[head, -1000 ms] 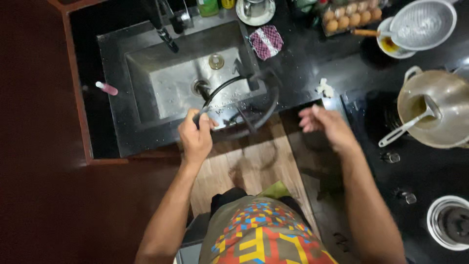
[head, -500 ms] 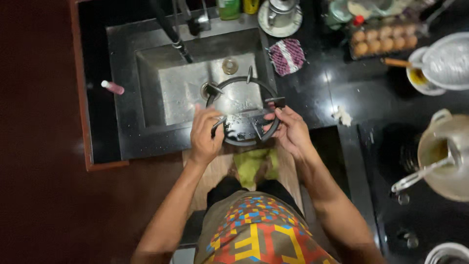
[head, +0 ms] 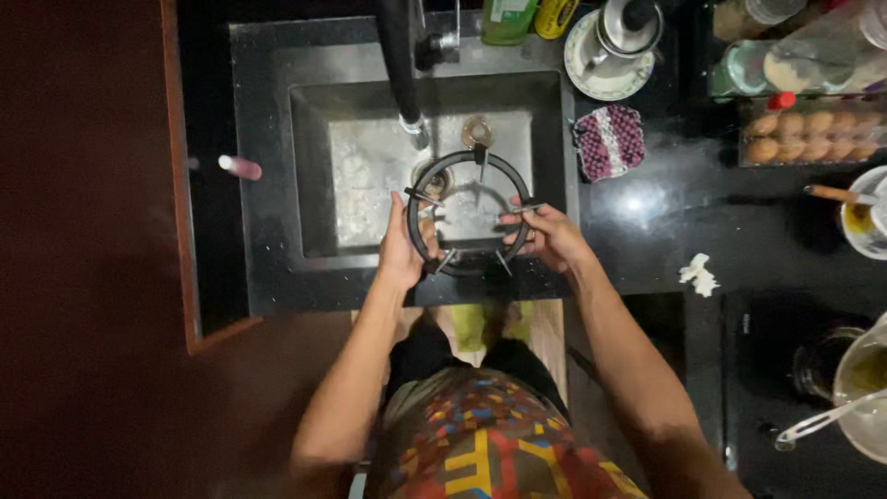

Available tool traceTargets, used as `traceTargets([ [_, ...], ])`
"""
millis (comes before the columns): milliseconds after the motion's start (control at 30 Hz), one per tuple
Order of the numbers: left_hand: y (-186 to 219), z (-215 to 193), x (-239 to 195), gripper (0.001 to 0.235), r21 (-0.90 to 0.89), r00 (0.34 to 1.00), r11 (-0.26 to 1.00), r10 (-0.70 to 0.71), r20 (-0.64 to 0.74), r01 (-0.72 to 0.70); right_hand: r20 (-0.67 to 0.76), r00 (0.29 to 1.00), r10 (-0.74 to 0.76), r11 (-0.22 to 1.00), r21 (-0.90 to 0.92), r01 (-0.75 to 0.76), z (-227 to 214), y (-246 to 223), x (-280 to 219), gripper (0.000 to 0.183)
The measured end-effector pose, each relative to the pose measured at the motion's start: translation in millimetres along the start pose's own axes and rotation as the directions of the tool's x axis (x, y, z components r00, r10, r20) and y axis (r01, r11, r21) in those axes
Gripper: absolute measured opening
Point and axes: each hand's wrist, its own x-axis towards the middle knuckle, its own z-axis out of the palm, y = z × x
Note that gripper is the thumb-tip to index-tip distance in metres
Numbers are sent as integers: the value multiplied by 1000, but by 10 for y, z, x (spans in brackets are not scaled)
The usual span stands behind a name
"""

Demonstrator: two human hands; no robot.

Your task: The person cleans a gas stove by wiping the surface with a cloth, spraying cleaner, and scrubbing the area. They remove the burner grate, wash it in the sink, and then place it back on the stove.

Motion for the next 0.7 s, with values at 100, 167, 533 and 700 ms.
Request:
traceTargets([
  [100,132,-144,253,64,-13,999,1000,-8,-34,7,-29,998,49,998,-31,-49,134,5,240,42],
  [167,193,-190,395,61,13,994,999,-32,-103,34,-79,996,46,988,-142,-57,214,-3,369,46],
  [533,275,-327,875,76,26,990,999,-38,-133,42,-353,877,-326,839,-536,96,191,-295,1463,25],
  [700,288,-401,1011,67,-26,993,1000,-7,-116,4,31,689,-724,182,-955,234,502,-1230,2444,48],
])
